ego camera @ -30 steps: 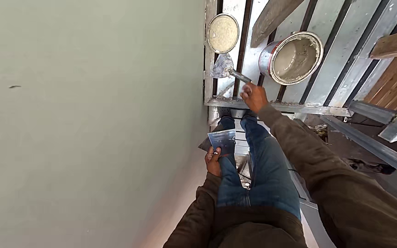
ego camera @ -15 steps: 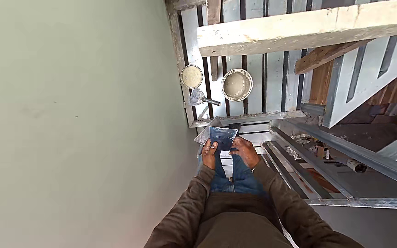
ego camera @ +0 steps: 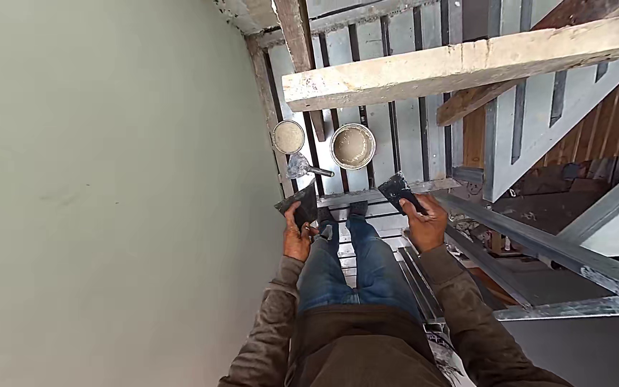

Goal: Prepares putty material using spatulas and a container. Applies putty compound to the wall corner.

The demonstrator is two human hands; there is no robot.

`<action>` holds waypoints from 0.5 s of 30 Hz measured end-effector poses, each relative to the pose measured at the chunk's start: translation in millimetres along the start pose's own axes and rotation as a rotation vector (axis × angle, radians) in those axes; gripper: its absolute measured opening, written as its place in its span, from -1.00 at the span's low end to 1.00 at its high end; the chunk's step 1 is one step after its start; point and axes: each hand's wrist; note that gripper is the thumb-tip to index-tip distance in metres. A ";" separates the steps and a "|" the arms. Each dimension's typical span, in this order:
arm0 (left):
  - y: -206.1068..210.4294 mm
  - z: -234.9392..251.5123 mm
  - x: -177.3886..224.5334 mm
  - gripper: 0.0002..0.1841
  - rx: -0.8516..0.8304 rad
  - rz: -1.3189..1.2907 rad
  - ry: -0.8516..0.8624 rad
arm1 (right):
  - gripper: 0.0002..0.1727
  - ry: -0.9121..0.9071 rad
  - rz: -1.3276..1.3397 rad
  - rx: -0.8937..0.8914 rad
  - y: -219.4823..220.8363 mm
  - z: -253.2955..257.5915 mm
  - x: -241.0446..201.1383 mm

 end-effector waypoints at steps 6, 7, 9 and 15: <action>-42.5 -24.1 16.6 -0.25 0.162 0.589 0.214 | -0.73 0.334 0.256 -0.122 32.9 13.8 -21.8; -49.8 -22.0 21.3 -0.30 0.217 0.633 0.277 | -0.73 0.382 0.295 -0.167 44.3 13.8 -21.8; -61.2 -18.0 31.1 -0.34 0.277 0.690 0.365 | -0.74 0.435 0.336 -0.260 70.3 10.2 -28.4; -53.8 -13.9 44.1 -0.53 0.215 0.716 0.486 | -0.72 0.671 0.702 -0.328 154.9 -5.5 -32.4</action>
Point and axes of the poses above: each hand's wrist, its own z-axis towards the middle knuckle, its own y-axis out of the palm, x = y × z, and after that the axes turned 14 degrees about z, right-handed
